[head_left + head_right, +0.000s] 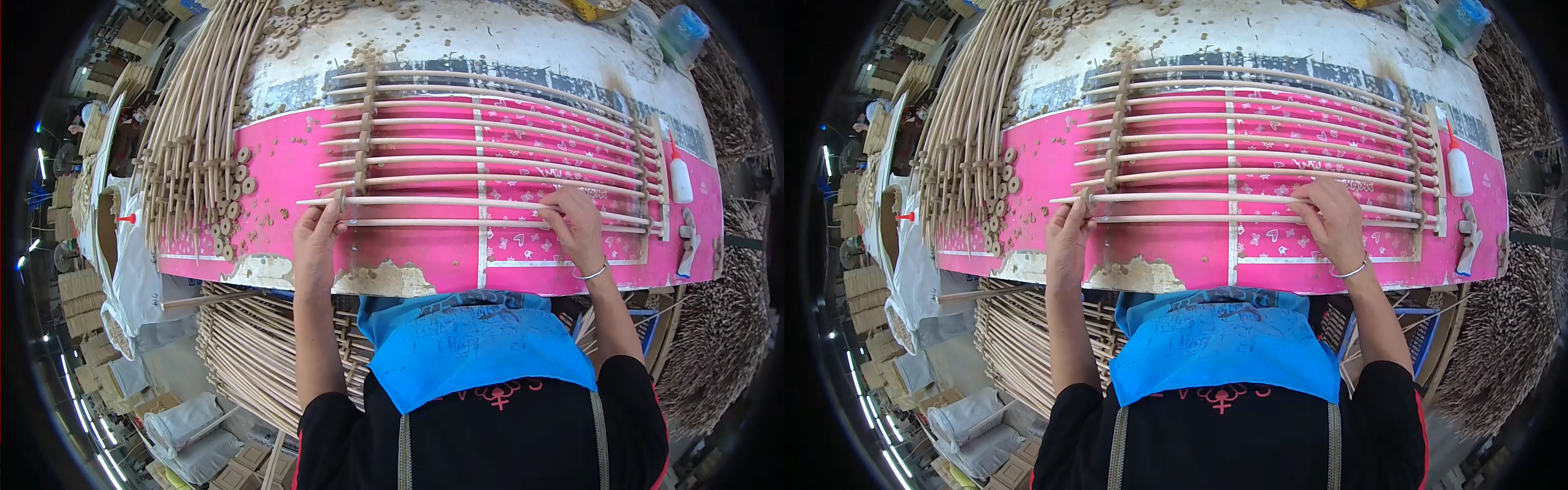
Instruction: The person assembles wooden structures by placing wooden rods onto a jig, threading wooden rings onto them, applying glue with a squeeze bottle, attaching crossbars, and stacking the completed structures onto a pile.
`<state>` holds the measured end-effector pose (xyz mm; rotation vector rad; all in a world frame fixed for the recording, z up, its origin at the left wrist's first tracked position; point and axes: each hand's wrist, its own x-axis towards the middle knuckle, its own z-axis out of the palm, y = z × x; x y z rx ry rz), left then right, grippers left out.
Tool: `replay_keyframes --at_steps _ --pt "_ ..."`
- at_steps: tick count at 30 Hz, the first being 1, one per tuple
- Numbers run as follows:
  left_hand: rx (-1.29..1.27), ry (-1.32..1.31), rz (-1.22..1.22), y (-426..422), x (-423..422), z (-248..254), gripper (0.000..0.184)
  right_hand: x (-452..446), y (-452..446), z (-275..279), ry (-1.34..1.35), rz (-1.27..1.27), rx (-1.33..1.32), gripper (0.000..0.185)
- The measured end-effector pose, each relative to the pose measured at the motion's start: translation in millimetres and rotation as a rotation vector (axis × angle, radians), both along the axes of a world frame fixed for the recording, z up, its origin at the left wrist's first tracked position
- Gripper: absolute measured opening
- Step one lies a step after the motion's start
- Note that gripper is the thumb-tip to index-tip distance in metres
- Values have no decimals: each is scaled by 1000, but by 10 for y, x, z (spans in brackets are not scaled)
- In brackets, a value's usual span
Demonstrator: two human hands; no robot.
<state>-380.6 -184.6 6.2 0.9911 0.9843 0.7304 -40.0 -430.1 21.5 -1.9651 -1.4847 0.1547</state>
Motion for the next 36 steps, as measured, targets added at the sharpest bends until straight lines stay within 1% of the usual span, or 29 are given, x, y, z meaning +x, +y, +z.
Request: replay_keyframes --at_steps 4,6,7,9,10,12,13,14,16,17,18,20,26,30,32,33,35,36 --pt "-3 15 -22 -64 68 79 23 -18 6 -11 -54 27 11 16" --pt "-9 33 -1 -91 97 106 25 -79 40 62 56 -36 -5 15" --pt "-11 35 -4 -79 59 86 25 -66 29 43 57 -39 -7 15" --pt "8 188 -69 -23 -78 47 27 -10 16 -22 23 18 14 15" --pt "6 188 -74 -9 -130 46 27 -4 13 -43 22 12 12 15" --pt "595 620 27 -11 -204 58 31 -10 11 -77 13 16 36 15" --pt "773 822 -17 -40 -164 225 37 -11 9 -88 14 14 34 15" --pt "772 823 -17 -59 -103 283 37 -14 15 -96 14 11 25 15" --pt "1288 895 -148 -64 26 328 43 -15 28 -119 16 13 18 15" --pt "1208 881 -224 -58 31 286 45 -1 23 -135 20 17 6 15" --pt "1209 881 -223 -32 32 237 45 10 21 -147 24 18 -6 14" --pt "1276 902 -256 6 35 141 39 -1 23 -164 25 20 2 14" --pt "1207 856 -264 -18 54 47 33 -2 38 -195 -26 21 18 14" --pt "1205 858 -268 -22 92 74 33 2 42 -218 -84 13 11 15" --pt "1216 789 -264 -10 118 82 32 -4 48 -299 -95 -14 90 16" --pt "1197 727 -252 -8 145 54 33 26 35 -343 -131 16 102 15" --pt "1157 627 -256 18 137 -43 34 54 18 -397 -166 26 106 14" --pt "1140 617 -260 38 116 -77 35 58 -4 -399 -146 12 55 13"
